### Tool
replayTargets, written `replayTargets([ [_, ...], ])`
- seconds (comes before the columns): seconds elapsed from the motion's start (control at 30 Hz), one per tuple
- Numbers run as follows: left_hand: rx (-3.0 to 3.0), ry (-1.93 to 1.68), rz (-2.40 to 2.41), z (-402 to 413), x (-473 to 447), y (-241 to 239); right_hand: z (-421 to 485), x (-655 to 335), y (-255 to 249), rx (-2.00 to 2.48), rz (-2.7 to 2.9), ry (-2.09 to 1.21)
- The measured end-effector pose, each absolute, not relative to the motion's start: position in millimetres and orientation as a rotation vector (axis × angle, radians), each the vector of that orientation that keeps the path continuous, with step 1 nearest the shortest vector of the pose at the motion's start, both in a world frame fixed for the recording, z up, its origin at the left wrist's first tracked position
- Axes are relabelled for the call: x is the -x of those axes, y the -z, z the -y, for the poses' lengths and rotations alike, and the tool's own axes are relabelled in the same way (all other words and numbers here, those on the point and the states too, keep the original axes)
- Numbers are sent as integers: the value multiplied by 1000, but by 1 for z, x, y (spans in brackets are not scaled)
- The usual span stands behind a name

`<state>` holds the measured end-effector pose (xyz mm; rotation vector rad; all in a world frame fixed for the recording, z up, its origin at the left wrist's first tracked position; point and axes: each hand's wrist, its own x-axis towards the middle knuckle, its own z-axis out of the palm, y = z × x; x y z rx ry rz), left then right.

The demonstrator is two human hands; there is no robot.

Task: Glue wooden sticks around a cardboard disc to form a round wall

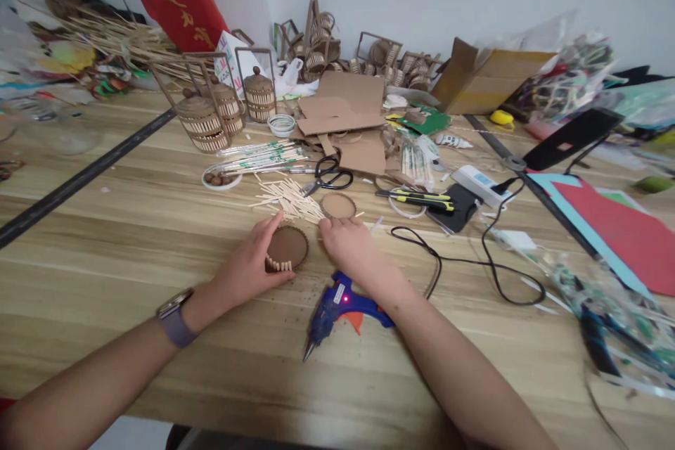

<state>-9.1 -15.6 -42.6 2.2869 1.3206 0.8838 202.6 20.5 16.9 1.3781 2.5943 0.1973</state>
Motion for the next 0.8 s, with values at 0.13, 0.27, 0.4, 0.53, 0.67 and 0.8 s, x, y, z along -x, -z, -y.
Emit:
replayTargets([
  [0.13, -2272, -905, -1306, 16, 9, 42, -21, -204, -20, -1343, -2585, -180],
  [0.27, -2269, -901, -1321, 16, 9, 41, -20, -205, -25, -1367, -2582, -126],
  [0.4, -2284, -890, -1325, 16, 9, 41, -20, -207, -28, -1363, -2631, -38],
  [0.53, -2280, -895, -1325, 16, 9, 40, -21, -205, -31, -1397, -2600, 148],
  [0.67, -2245, -895, -1319, 16, 9, 40, -21, -203, -30, -1418, -2559, 235],
  [0.8, -2245, -897, -1323, 16, 9, 42, -21, -207, -29, -1410, -2582, 244],
])
